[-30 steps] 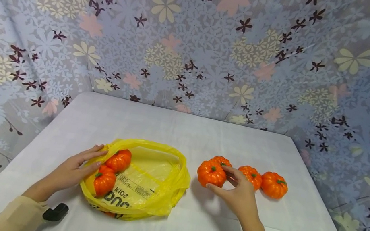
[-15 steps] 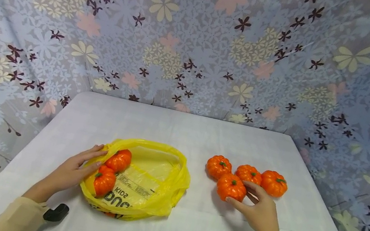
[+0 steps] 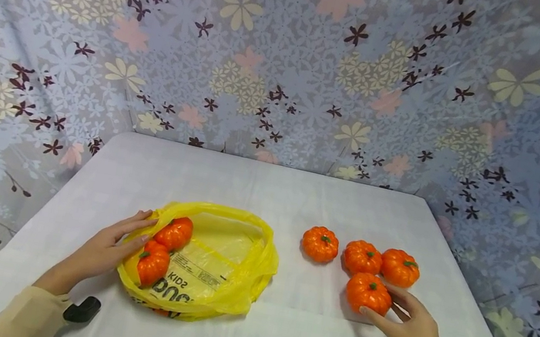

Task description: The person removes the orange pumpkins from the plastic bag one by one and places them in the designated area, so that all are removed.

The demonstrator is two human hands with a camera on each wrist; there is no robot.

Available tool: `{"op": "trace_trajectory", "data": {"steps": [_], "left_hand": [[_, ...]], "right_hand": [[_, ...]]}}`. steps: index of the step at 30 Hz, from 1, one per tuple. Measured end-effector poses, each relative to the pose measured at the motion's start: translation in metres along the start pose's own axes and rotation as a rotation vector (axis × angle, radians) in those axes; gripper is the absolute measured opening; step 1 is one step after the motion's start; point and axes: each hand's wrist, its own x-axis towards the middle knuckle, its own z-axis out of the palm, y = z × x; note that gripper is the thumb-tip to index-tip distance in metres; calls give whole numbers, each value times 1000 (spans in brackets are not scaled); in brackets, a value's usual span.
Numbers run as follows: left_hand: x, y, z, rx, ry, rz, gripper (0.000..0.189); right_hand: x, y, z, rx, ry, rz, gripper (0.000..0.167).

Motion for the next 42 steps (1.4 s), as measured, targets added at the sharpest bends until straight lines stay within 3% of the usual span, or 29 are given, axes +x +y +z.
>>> {"op": "trace_trajectory", "data": {"steps": [5,12,17,26,34,42], "left_hand": [[-1,0,0,3,-5,-4,51],[0,3,-1,12,-1,-6,51],[1,3,-1,12,-2,-10,52],[1,1,0,10,6,-9,52],[1,-1,1,1,2,-1,51],[2,-1,1,5,-2,-4,51]], "right_hand": [[-6,15,-10,-21,-2,68,87],[-6,33,-27,-29,6,275,102],[-7,44,-34,-22,8,355,107],[-7,54,-35,-19,37,352,108],[-9,51,-32,27,48,391,110],[-13,35,-35,27,164,317,107]]}}
